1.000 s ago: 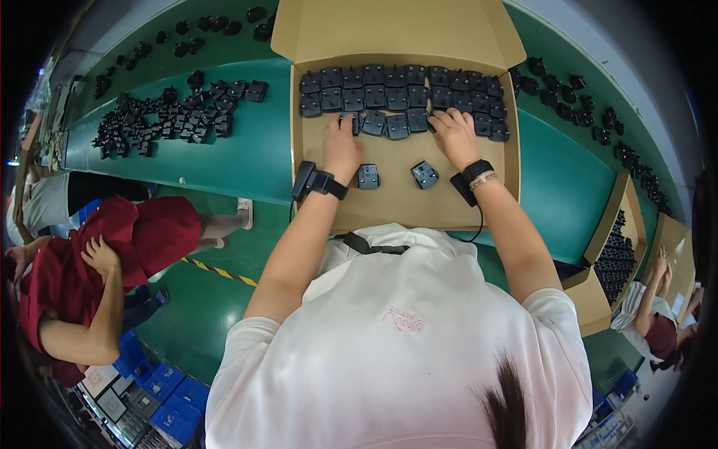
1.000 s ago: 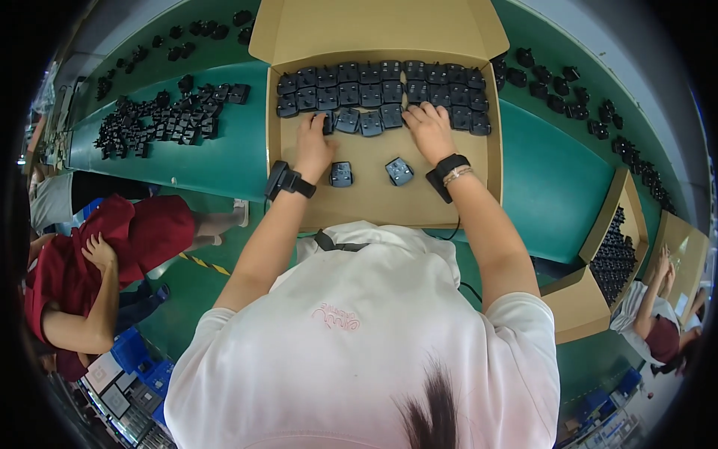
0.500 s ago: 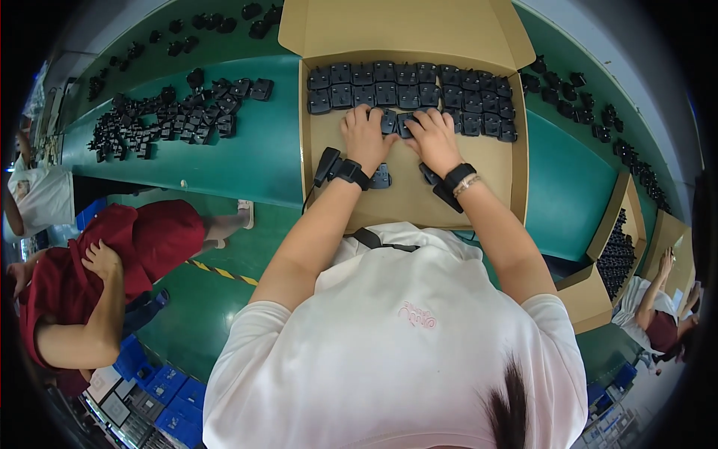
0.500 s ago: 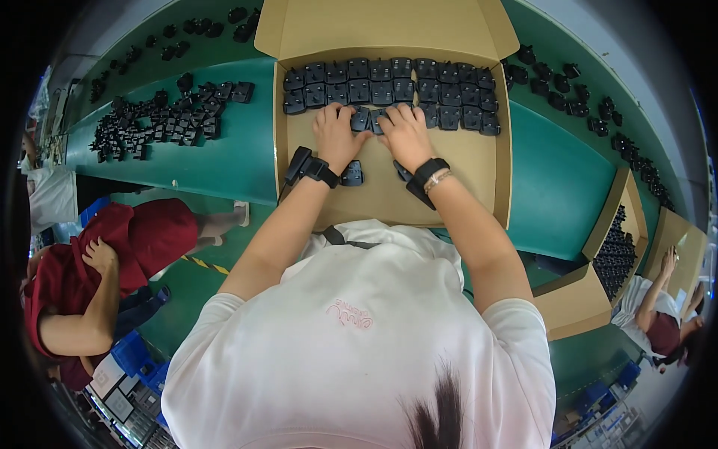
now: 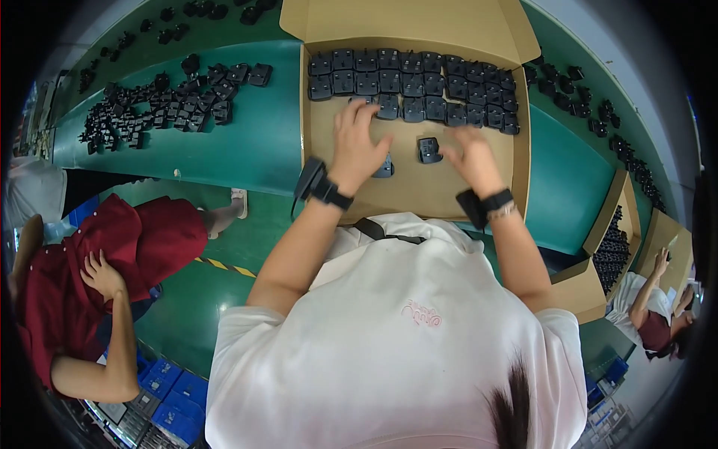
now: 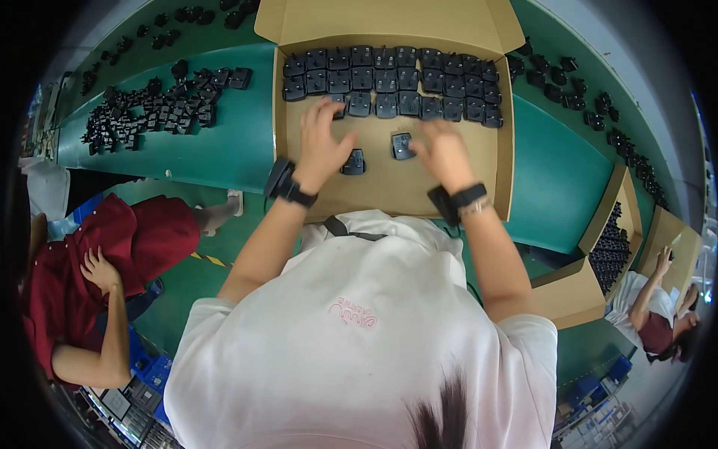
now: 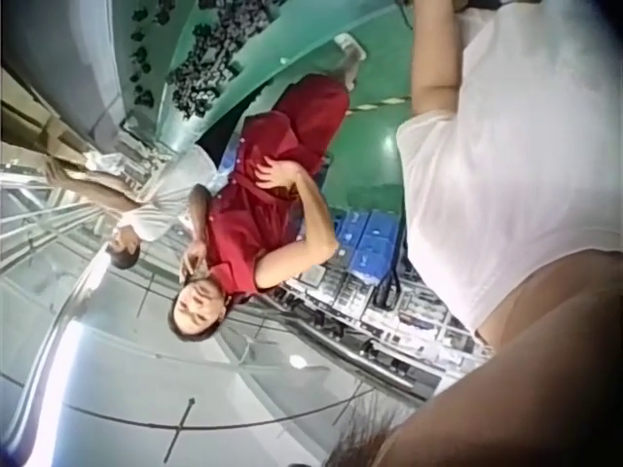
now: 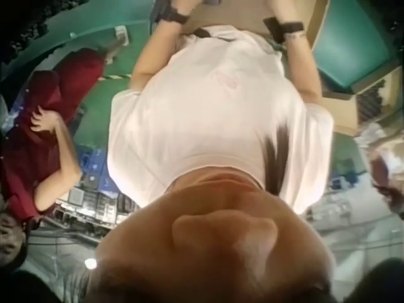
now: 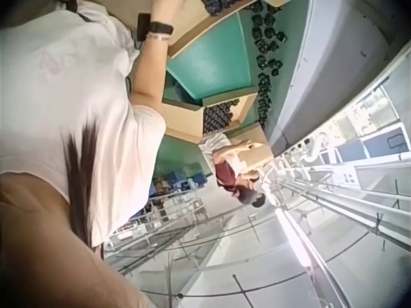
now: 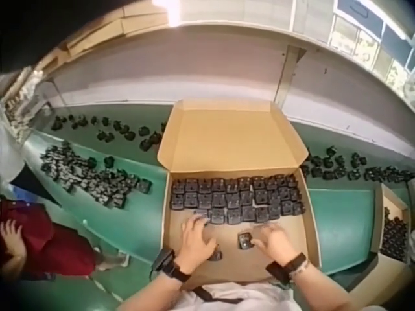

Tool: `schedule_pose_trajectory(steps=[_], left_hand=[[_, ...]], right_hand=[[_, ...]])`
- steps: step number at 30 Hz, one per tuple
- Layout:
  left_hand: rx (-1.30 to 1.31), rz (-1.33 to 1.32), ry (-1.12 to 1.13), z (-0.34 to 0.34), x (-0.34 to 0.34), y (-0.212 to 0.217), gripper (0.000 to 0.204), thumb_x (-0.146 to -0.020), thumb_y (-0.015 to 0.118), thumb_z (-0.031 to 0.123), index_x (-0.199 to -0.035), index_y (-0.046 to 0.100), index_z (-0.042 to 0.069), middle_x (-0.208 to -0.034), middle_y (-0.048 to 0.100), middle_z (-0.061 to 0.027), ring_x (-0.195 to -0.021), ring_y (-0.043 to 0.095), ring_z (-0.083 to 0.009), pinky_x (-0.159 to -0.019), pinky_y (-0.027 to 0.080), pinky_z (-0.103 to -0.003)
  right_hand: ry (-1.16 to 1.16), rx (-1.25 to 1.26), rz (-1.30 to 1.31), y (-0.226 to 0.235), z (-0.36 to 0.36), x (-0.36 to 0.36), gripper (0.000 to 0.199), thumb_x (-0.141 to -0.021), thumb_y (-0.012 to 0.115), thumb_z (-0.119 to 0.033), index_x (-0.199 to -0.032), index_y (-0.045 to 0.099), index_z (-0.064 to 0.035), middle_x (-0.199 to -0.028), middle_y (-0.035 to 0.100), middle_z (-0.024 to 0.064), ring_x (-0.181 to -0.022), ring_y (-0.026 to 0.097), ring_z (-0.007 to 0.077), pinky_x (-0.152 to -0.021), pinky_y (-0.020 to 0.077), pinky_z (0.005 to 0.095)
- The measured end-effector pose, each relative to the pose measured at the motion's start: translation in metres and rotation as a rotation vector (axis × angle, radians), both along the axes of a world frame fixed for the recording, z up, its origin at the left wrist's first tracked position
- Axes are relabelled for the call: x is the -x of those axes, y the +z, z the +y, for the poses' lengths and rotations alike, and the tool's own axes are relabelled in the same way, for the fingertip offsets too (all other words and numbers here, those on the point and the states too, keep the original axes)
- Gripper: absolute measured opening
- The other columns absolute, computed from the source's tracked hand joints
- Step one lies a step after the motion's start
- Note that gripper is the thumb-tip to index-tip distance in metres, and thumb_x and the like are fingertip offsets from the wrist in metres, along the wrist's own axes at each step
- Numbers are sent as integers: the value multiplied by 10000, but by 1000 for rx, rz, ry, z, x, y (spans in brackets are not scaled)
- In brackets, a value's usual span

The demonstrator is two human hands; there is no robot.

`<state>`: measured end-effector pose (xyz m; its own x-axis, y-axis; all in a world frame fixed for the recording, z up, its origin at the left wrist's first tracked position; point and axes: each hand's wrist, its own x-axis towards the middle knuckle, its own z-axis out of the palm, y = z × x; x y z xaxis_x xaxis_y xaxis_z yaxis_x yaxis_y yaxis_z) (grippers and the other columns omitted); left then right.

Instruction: The person picks up power adapters from the table and places them into a cardboard box, arranging them into rows. They continue to pick up and position more adapters until the box is filled.

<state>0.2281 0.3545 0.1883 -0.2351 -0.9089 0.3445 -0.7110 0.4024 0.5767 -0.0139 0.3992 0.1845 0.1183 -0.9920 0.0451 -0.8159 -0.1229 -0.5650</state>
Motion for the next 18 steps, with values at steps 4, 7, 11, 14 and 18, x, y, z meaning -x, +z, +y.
schedule_pose_trajectory(steps=[4,7,11,14,18], left_hand=[[-241,-142,-106,46,-11,3,527,-643,754,114,-1132,563,56,-1187,501,-148,-1115,443,-359,-912,392,-498],[-351,-180,-140,56,-14,-15,525,-639,740,98,-1131,562,54,-1145,525,-141,-1101,458,-350,-895,401,-485],[-342,-172,4,43,-31,4,540,-624,746,85,-1133,567,59,-1075,568,-137,-1071,481,-343,-888,413,-448],[-232,-332,150,29,-60,59,555,-609,759,70,-1135,580,61,-1049,597,-146,-1052,494,-347,-901,429,-422],[-151,-169,259,16,-93,94,536,-587,793,85,-1090,611,58,-1064,610,-123,-1055,490,-331,-909,429,-401]], right_hand=[[8,156,61,13,29,-48,428,-690,753,-103,-1094,622,-44,-1091,599,172,-954,591,379,-878,478,439],[27,-49,28,-6,18,-43,449,-685,751,-93,-1108,607,-43,-1105,589,171,-986,579,382,-881,480,435],[181,-191,-101,-9,9,-56,456,-676,742,-79,-1104,589,-50,-1133,574,162,-1033,556,374,-898,471,428],[344,-126,-121,5,2,-91,435,-667,738,-75,-1074,584,-54,-1152,565,151,-1067,533,356,-917,455,430],[422,309,-43,6,-29,-153,350,-666,740,-118,-978,599,-48,-1140,572,128,-1093,507,315,-944,405,435]])
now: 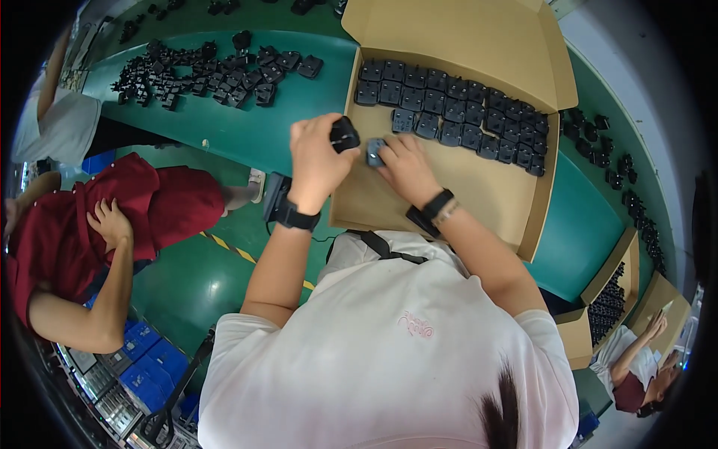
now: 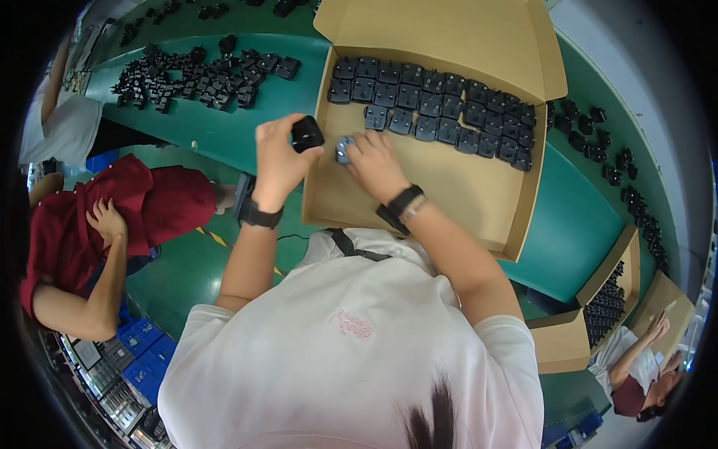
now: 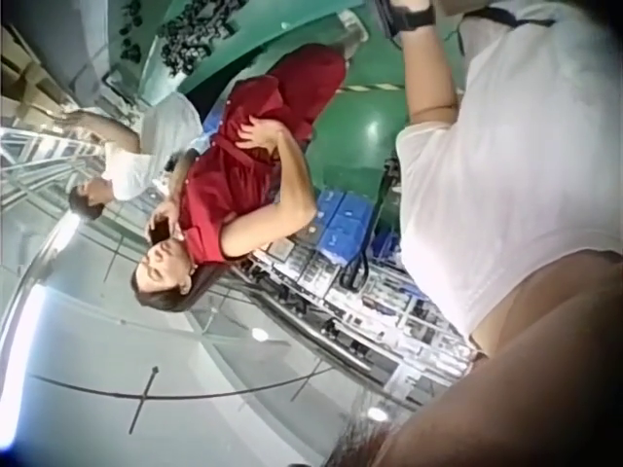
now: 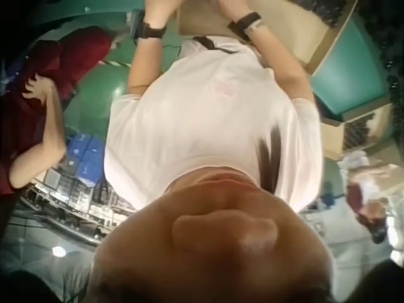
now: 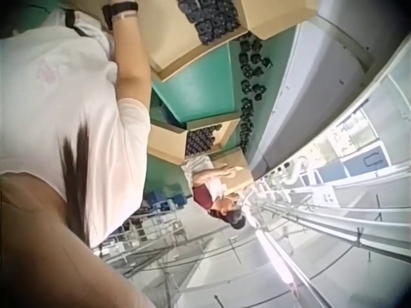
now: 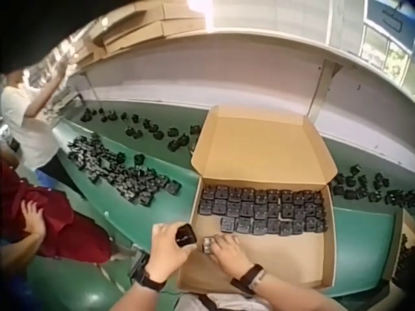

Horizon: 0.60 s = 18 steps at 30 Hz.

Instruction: The person picks up power adapters from the table and places them into a cardboard box, arranging them into rows. They continue to pick up and position more adapters until the box is filled.

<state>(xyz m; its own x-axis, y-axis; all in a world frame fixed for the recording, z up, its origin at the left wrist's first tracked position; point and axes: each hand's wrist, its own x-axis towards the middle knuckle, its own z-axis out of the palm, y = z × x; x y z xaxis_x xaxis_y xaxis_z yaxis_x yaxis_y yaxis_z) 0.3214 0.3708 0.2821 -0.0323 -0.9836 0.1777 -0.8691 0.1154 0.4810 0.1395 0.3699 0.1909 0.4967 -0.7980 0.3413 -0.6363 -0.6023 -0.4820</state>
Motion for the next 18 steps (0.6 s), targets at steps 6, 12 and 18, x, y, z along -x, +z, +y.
schedule_pose_trajectory(steps=[6,12,18], left_hand=[[-59,162,69,16,-18,-3,563,-565,805,107,-1094,615,75,-1055,629,-95,-1087,470,-332,-963,375,-429],[-95,130,-39,5,-7,-37,559,-575,808,91,-1099,615,69,-1110,617,-96,-1133,446,-328,-962,393,-406],[38,-31,-155,-18,0,-67,547,-575,784,66,-1095,614,76,-1118,616,-92,-1173,432,-359,-988,343,-479]], right_hand=[[-106,67,208,-33,-49,-24,343,-679,749,-182,-959,610,-42,-1146,570,118,-1146,473,301,-988,334,450],[-243,108,298,-32,-57,-12,292,-717,703,-201,-954,613,-57,-1128,571,123,-1152,477,304,-972,328,471],[-198,96,198,-28,-55,5,402,-678,754,-198,-1035,625,-65,-1137,569,113,-1166,464,305,-981,330,457]])
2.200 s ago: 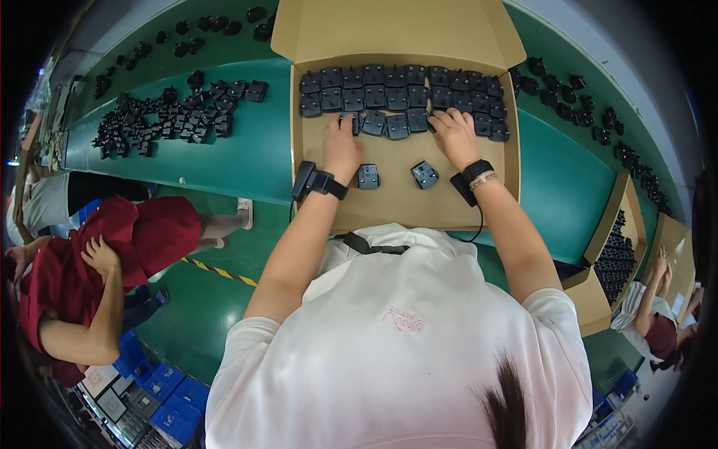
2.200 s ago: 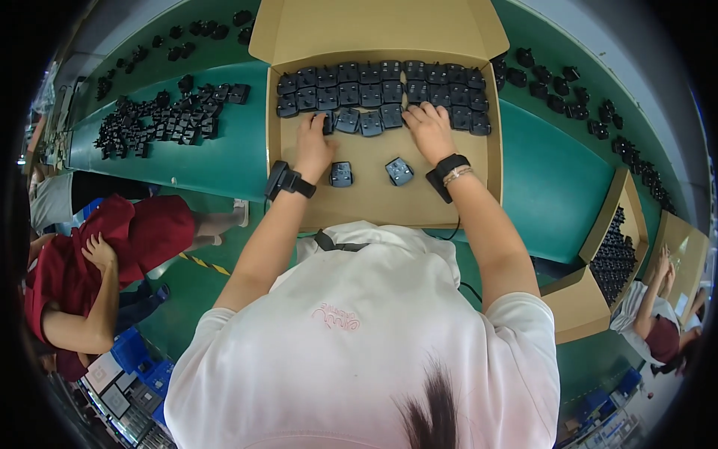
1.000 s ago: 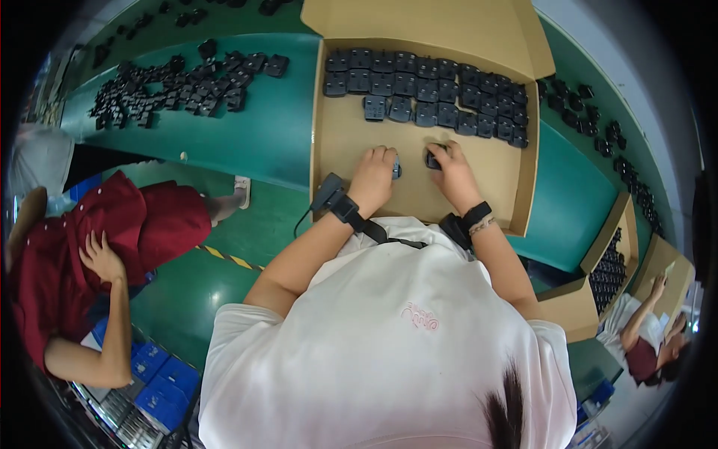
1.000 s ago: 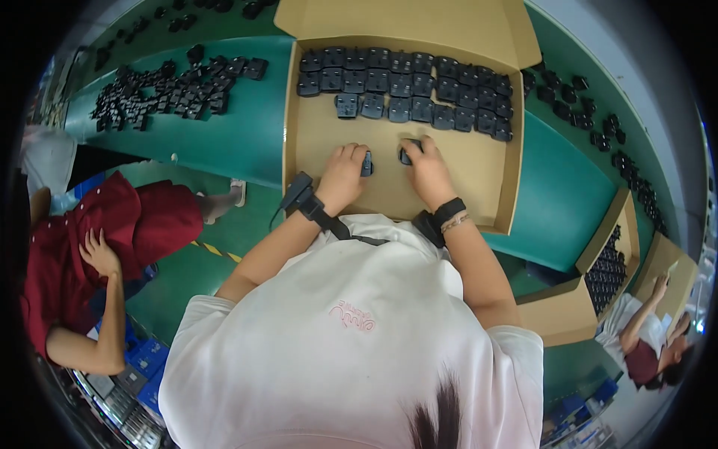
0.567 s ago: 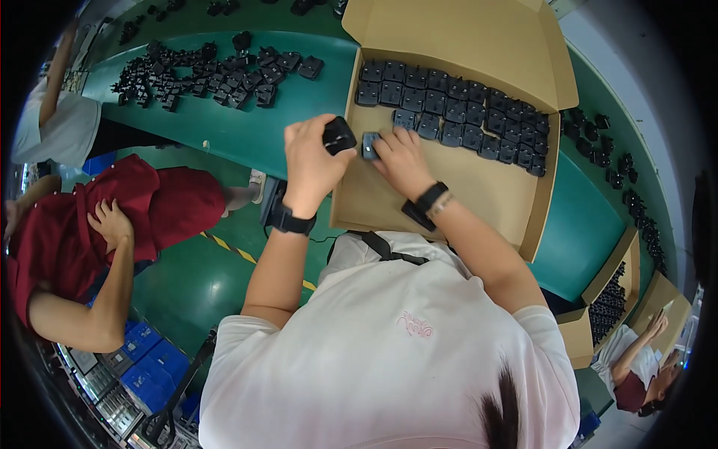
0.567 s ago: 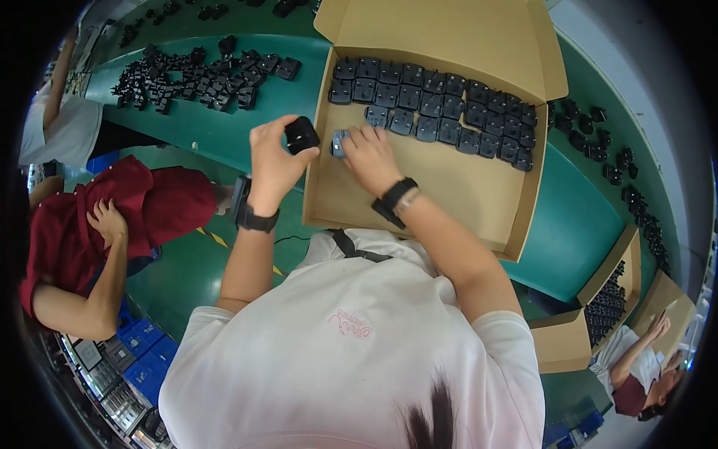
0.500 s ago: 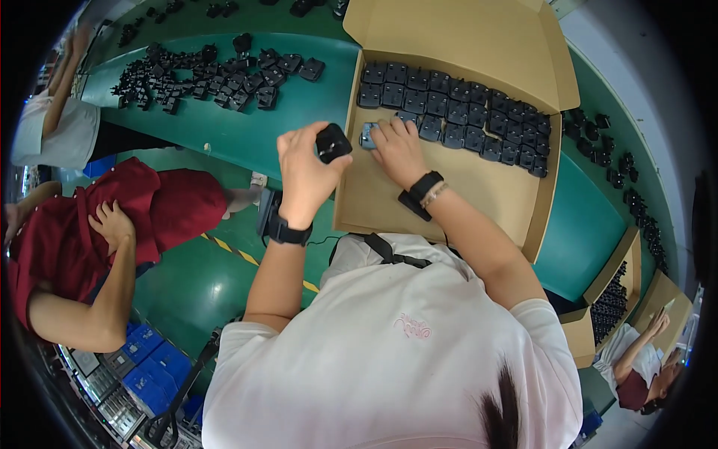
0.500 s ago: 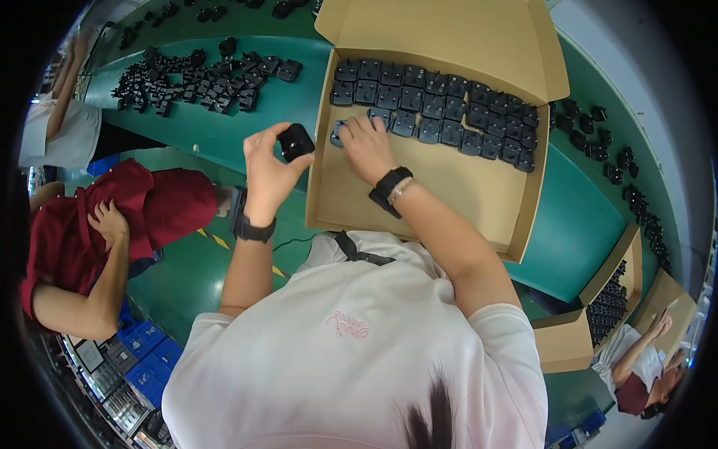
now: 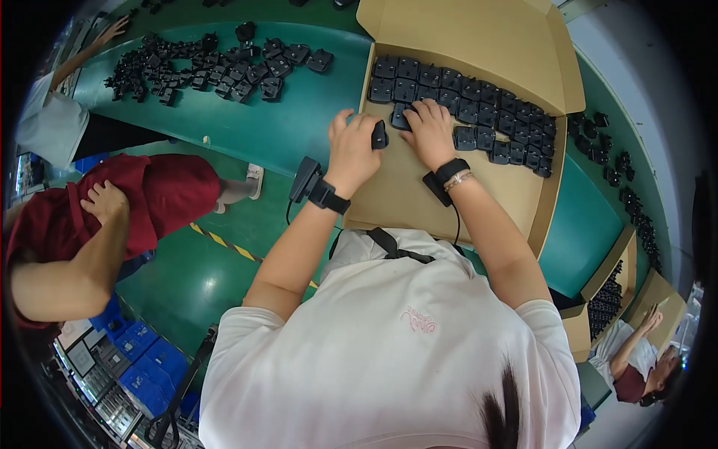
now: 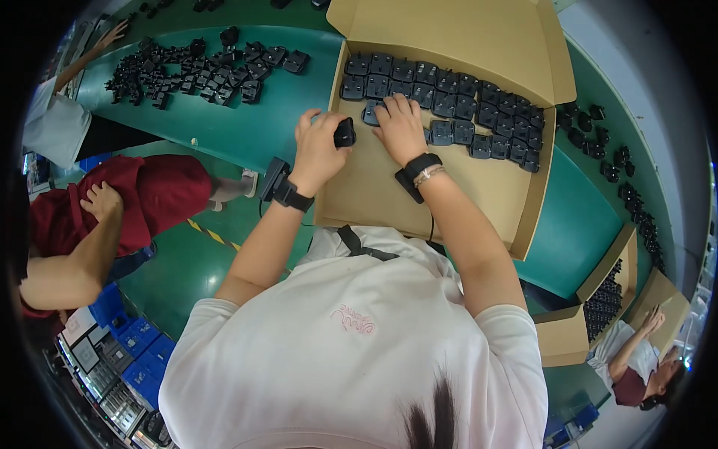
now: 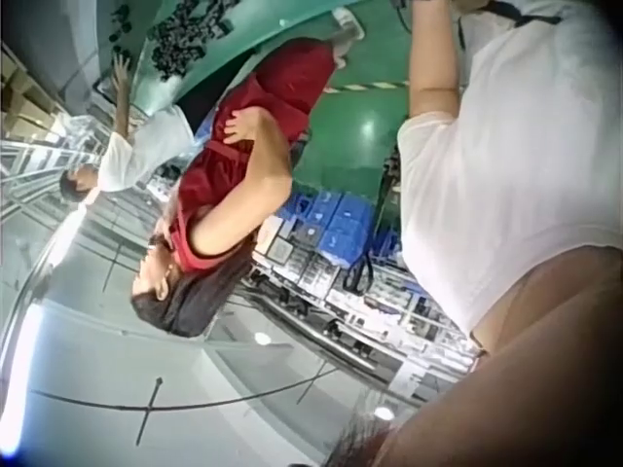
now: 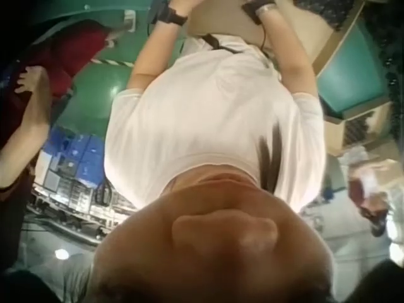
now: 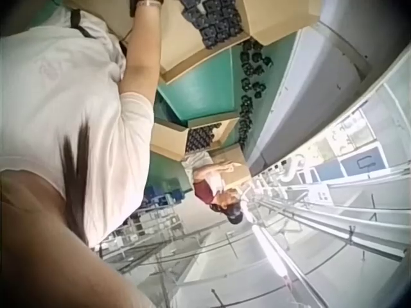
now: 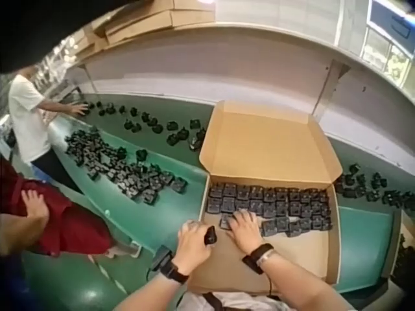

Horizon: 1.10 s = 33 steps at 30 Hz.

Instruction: The person picks up power adapters from the table and places them into a cardboard box, arranging them into rows. They continue to pick up and position more adapters until the box is filled.

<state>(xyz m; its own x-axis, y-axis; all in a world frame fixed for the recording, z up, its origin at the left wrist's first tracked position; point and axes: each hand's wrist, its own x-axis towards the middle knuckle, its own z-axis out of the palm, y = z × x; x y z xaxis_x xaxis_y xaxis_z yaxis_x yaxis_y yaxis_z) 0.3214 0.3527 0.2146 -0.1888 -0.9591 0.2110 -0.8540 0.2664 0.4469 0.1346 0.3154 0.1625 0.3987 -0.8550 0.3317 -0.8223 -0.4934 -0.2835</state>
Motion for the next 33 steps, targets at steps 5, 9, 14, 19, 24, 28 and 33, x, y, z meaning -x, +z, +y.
schedule_pose_trajectory(steps=[5,9,14,19,24,28,33], left_hand=[[-10,-52,17,-25,-1,-17,513,-584,755,38,-1078,622,84,-1121,607,-90,-1193,420,-376,-1016,303,-541],[82,-100,-7,-33,9,-22,421,-610,679,-8,-1022,625,58,-1103,586,-96,-1192,412,-393,-1053,234,-618],[-40,-252,1,-43,14,-33,419,-619,661,-18,-1030,637,64,-1064,576,-92,-1196,410,-391,-1063,154,-686],[-16,-272,11,-43,14,-38,390,-646,637,-28,-1025,641,66,-1040,581,-88,-1200,409,-390,-1054,133,-708],[3,-287,-12,-43,17,-37,373,-671,615,-41,-1029,641,65,-1018,593,-89,-1202,406,-392,-1051,124,-713],[-2,-272,-34,-42,16,-34,366,-684,602,-51,-1030,637,63,-1014,602,-90,-1211,406,-394,-1051,124,-713],[23,-222,-40,-40,11,-38,363,-687,595,-54,-1028,630,64,-1036,610,-86,-1219,406,-399,-1054,122,-709]], right_hand=[[-122,-103,-35,29,38,31,521,-648,786,-198,-1127,614,-85,-1181,564,89,-1153,472,304,-959,348,449],[-170,-109,6,24,49,39,536,-650,786,-196,-1146,611,-92,-1184,574,86,-1133,485,297,-946,353,437],[-112,-87,29,6,22,32,498,-661,778,-187,-1129,627,-104,-1177,592,77,-1111,498,278,-929,357,422],[-40,-57,-45,-2,11,40,417,-666,767,-153,-1067,660,-109,-1140,609,76,-1087,505,262,-928,351,421],[4,-72,-16,-5,6,44,442,-673,769,-186,-1091,646,-111,-1176,599,64,-1102,508,265,-934,358,423],[-41,-47,-47,5,14,53,457,-660,780,-196,-1086,649,-98,-1202,585,79,-1123,496,287,-952,352,437],[-180,-56,-32,15,40,74,475,-647,792,-205,-1082,654,-75,-1280,534,107,-1209,439,317,-988,332,467]])
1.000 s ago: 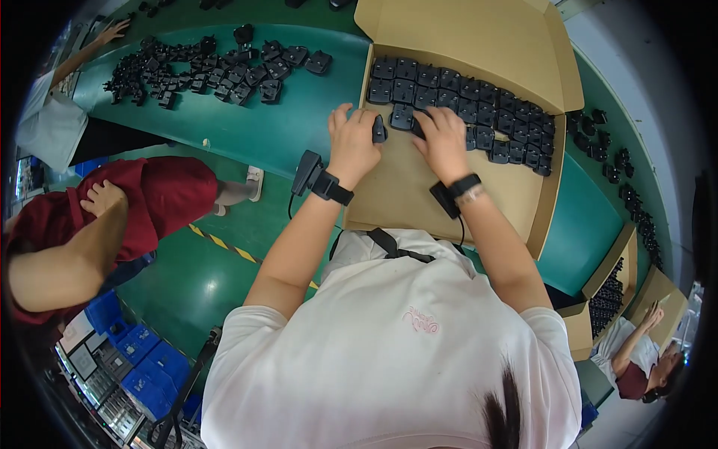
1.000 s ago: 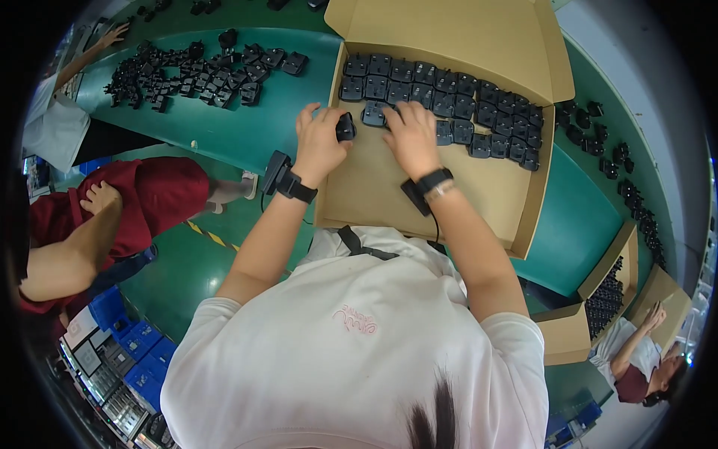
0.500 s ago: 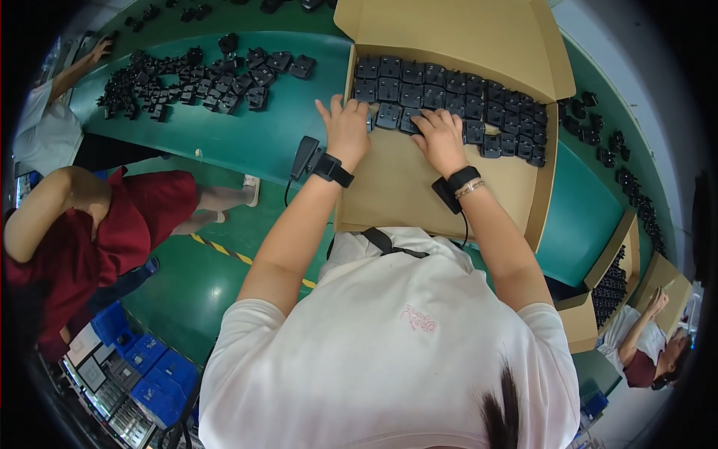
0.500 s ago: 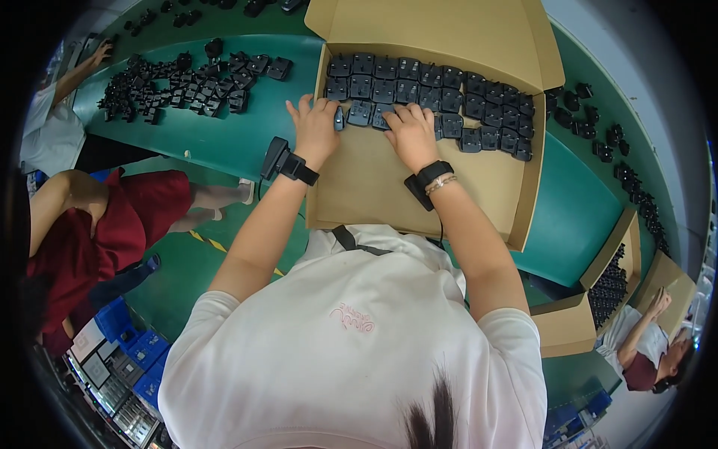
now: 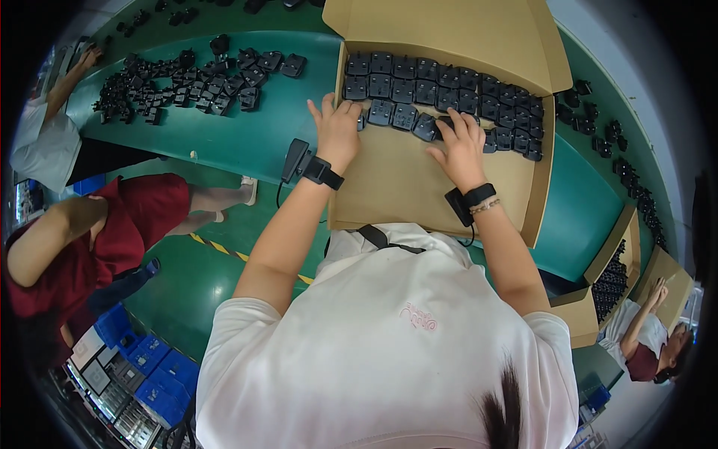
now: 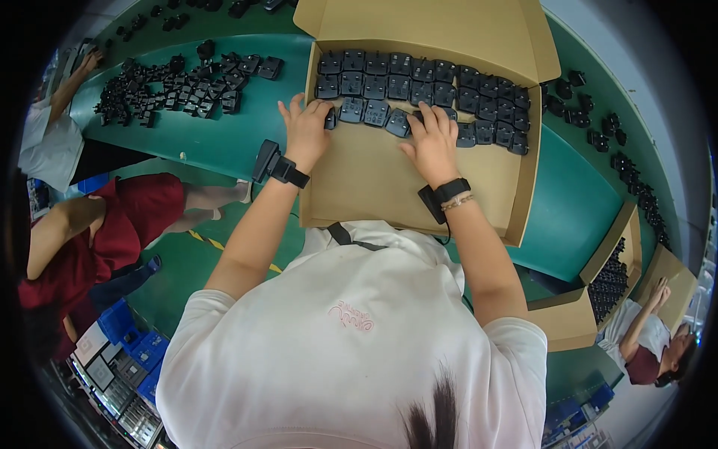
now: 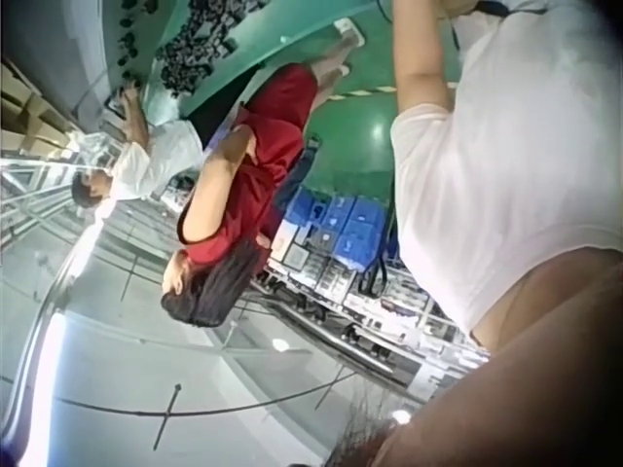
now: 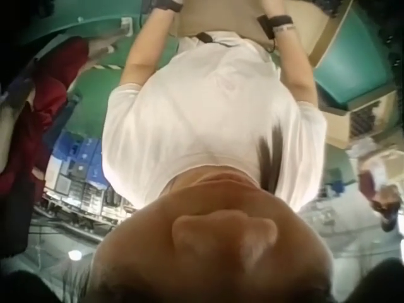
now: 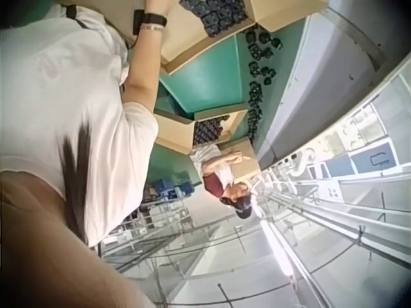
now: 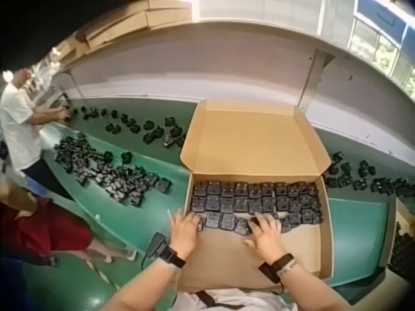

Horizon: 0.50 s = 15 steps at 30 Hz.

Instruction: The person picks up power adapters from the table and places them into a cardboard box, arranging them into rows. They continue to pick up and position more adapters until the box is filled.

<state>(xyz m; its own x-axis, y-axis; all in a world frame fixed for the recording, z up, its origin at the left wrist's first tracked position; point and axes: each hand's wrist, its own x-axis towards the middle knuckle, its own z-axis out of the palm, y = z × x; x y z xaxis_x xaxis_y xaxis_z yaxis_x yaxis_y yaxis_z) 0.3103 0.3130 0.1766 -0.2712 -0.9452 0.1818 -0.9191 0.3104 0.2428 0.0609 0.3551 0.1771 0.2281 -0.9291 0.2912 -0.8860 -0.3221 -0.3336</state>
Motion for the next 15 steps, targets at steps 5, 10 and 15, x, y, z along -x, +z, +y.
schedule_pose_trajectory(steps=[5,10,15], left_hand=[[3,-44,78,-3,1,-7,491,-609,703,-23,-1077,634,110,-1131,627,-57,-1224,410,-370,-1066,161,-678],[-38,-45,47,1,1,2,503,-599,741,22,-1082,631,110,-1098,631,-92,-1203,425,-366,-1074,168,-657],[-54,30,-6,18,4,26,455,-627,764,158,-1062,640,104,-1054,626,-135,-1180,438,-361,-1057,218,-627]], right_hand=[[-12,-10,56,-13,-4,-2,458,-649,793,-196,-1067,663,-61,-1331,493,117,-1270,388,319,-1008,317,487],[18,-43,69,-14,-16,3,429,-657,789,-183,-1052,671,-62,-1316,506,118,-1265,394,320,-1007,318,484],[10,-68,21,-14,-17,5,425,-665,785,-174,-1061,672,-71,-1302,519,119,-1252,405,320,-1006,320,472]])
